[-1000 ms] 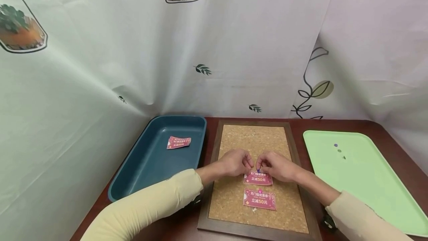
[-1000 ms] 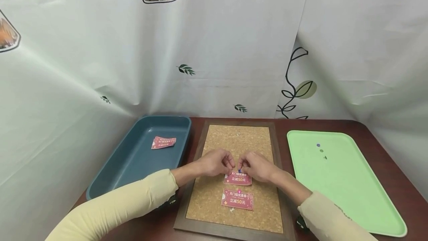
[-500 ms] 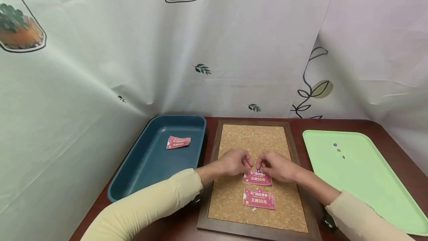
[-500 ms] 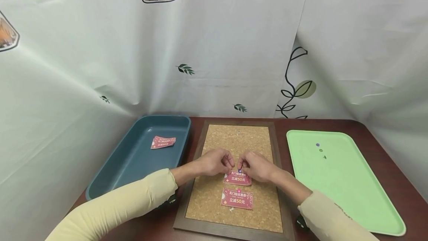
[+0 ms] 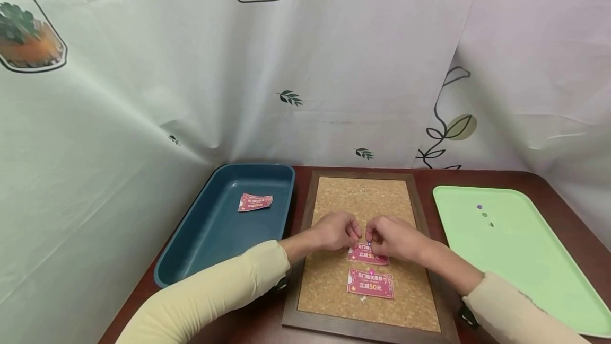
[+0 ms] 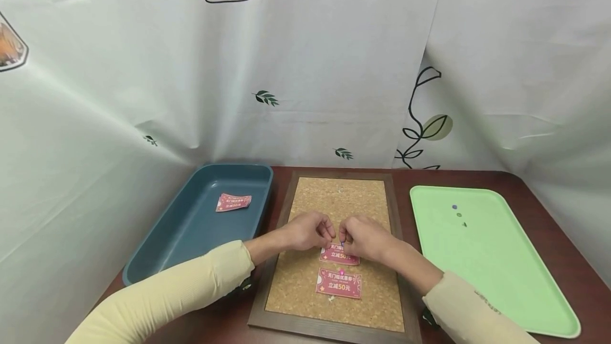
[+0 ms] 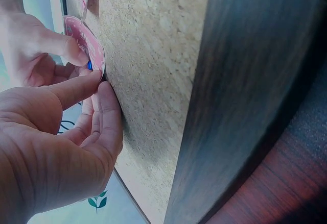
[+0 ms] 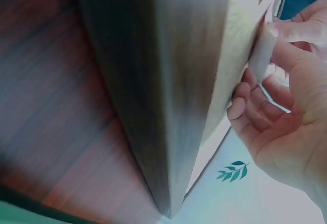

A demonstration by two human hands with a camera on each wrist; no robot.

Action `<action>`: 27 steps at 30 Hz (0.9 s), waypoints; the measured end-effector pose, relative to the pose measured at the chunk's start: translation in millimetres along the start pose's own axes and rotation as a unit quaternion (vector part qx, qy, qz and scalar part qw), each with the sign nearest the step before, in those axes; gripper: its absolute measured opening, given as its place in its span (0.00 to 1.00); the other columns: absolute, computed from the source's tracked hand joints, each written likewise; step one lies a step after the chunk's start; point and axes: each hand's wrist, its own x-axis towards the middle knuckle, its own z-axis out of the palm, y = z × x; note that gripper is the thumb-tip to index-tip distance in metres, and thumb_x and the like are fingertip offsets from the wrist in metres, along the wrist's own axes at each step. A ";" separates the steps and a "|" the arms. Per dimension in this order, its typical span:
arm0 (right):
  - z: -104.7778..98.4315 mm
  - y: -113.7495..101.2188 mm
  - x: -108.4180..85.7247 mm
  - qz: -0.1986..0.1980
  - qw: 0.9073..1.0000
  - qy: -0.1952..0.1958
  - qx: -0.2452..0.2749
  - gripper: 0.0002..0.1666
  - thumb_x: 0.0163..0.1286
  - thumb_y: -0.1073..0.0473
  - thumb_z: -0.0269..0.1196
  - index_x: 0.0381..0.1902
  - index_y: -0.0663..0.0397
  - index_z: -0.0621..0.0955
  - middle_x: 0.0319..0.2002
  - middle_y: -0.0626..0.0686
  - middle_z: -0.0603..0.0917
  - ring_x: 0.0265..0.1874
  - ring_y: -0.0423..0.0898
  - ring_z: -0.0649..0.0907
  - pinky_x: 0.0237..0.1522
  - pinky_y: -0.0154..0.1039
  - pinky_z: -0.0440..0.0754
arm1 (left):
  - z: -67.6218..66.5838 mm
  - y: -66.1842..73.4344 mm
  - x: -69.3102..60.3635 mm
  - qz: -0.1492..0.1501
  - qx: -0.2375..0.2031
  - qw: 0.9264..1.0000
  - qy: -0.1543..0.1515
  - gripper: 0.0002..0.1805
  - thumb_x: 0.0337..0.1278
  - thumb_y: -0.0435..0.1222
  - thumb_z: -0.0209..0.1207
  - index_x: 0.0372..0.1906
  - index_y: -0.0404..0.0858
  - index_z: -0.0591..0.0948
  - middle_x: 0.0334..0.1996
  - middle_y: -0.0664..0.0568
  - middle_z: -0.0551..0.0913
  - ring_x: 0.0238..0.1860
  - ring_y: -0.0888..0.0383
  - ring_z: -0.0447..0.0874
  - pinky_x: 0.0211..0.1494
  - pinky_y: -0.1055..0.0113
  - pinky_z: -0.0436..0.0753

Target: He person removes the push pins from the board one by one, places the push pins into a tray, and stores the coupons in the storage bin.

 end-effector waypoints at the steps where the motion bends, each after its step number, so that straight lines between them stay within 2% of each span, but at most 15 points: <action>1: 0.5 0.8 0.3 -0.008 1.000 0.004 -0.007 0.13 0.57 0.71 0.73 0.29 0.49 0.80 0.24 0.42 0.75 0.24 0.36 0.73 0.26 0.33 0.73 | 0.1 0.1 -0.2 0.000 0.000 1.000 0.000 0.08 0.59 0.26 0.74 0.36 0.39 0.85 0.25 0.58 0.84 0.26 0.65 0.77 0.30 0.73 0.73; 6: 4.2 4.5 0.6 -0.054 0.997 0.024 -0.039 0.15 0.52 0.71 0.73 0.27 0.48 0.79 0.23 0.41 0.74 0.23 0.34 0.71 0.24 0.32 0.71 | 0.7 0.1 -1.4 -0.005 0.000 1.000 0.000 0.09 0.60 0.26 0.73 0.35 0.40 0.85 0.25 0.58 0.84 0.26 0.64 0.77 0.30 0.73 0.73; 12: 8.4 8.3 -0.1 -0.086 0.993 0.040 -0.074 0.15 0.52 0.69 0.74 0.28 0.47 0.78 0.24 0.40 0.73 0.23 0.33 0.70 0.24 0.31 0.70 | 0.5 -0.1 -1.5 -0.007 0.004 1.000 -0.002 0.08 0.60 0.27 0.74 0.36 0.40 0.85 0.25 0.58 0.84 0.26 0.64 0.77 0.30 0.73 0.73; 23: 8.9 11.4 -0.2 -0.088 0.993 0.047 -0.064 0.15 0.51 0.68 0.73 0.29 0.47 0.78 0.24 0.40 0.73 0.23 0.33 0.70 0.24 0.31 0.70 | 0.7 -2.0 1.5 0.001 0.005 1.000 -0.002 0.08 0.59 0.27 0.74 0.36 0.40 0.85 0.24 0.59 0.84 0.25 0.66 0.78 0.30 0.74 0.73; 27: 9.6 14.7 -1.2 -0.082 0.995 0.054 -0.034 0.15 0.51 0.69 0.73 0.29 0.46 0.79 0.25 0.40 0.74 0.25 0.34 0.71 0.26 0.32 0.71 | 0.4 -2.7 2.3 0.003 0.002 1.000 -0.001 0.08 0.59 0.27 0.74 0.36 0.40 0.85 0.24 0.59 0.85 0.25 0.66 0.77 0.30 0.74 0.73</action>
